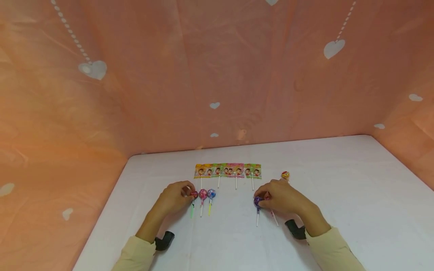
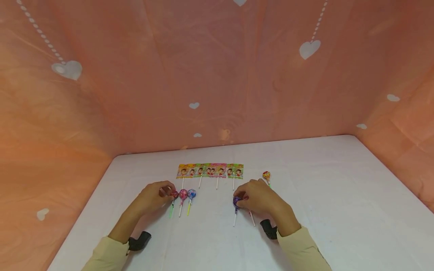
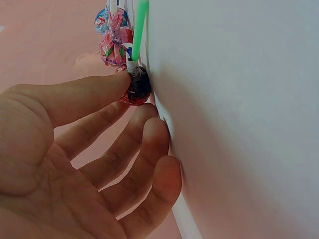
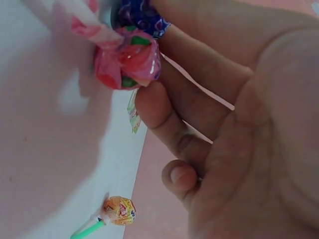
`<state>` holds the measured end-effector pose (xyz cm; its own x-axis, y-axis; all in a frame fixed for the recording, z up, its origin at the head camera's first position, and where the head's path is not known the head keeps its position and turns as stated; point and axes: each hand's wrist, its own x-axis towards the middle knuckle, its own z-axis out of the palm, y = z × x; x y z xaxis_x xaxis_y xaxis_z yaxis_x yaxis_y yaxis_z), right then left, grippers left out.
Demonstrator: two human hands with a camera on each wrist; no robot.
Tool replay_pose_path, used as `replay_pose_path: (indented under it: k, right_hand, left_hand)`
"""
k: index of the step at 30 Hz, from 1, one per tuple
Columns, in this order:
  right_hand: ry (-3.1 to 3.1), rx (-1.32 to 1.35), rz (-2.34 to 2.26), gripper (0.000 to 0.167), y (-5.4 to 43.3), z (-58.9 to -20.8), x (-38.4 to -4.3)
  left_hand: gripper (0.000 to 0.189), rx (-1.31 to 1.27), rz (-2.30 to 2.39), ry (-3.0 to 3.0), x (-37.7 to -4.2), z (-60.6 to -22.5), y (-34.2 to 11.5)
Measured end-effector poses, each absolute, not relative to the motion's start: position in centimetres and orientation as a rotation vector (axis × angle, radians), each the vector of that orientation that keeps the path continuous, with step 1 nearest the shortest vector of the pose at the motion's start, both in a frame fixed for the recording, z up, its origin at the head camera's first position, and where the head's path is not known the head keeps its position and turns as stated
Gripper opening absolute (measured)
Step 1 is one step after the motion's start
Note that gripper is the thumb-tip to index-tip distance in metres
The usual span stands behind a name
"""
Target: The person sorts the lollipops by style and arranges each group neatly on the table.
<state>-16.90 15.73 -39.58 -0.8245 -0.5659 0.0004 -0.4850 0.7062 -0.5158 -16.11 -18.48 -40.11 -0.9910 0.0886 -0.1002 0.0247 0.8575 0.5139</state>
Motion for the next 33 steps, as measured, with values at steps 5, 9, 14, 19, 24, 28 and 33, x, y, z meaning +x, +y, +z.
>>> replay_pose_path:
  k: [5,9,14,19,24,28,33]
  right_hand:
    - [2.737,-0.831,-0.806,0.019,15.8,-39.5,-16.9]
    - [2.737,-0.819,-0.811,0.020,15.8,-39.4,-16.9]
    - [2.763,-0.811,-0.803,0.021,15.9,-38.9,-16.8]
    - [2.764,-0.779,-0.851,0.024,16.0,-38.6,-16.9]
    - [2.743,-0.776,-0.888,0.023,15.9,-38.4,-17.1]
    - [2.731,-0.780,-0.905,0.024,15.9,-38.2,-17.0]
    - [2.736,-0.786,-0.912,0.025,15.8,-38.1,-16.9]
  left_hand:
    - [0.017,0.085,0.799,2.909,-16.1,-40.1,-18.5]
    - [0.016,0.081,0.804,2.903,-16.0,-40.1,-18.5]
    - [0.016,0.084,0.810,2.906,-16.0,-40.1,-18.5]
    - [0.016,0.099,0.806,2.917,-16.0,-40.0,-18.5]
    - [0.016,0.095,0.802,2.917,-16.0,-40.0,-18.6]
    - [0.016,0.087,0.806,2.920,-16.0,-40.0,-18.6]
    - [0.016,0.098,0.823,2.917,-16.0,-40.1,-18.5]
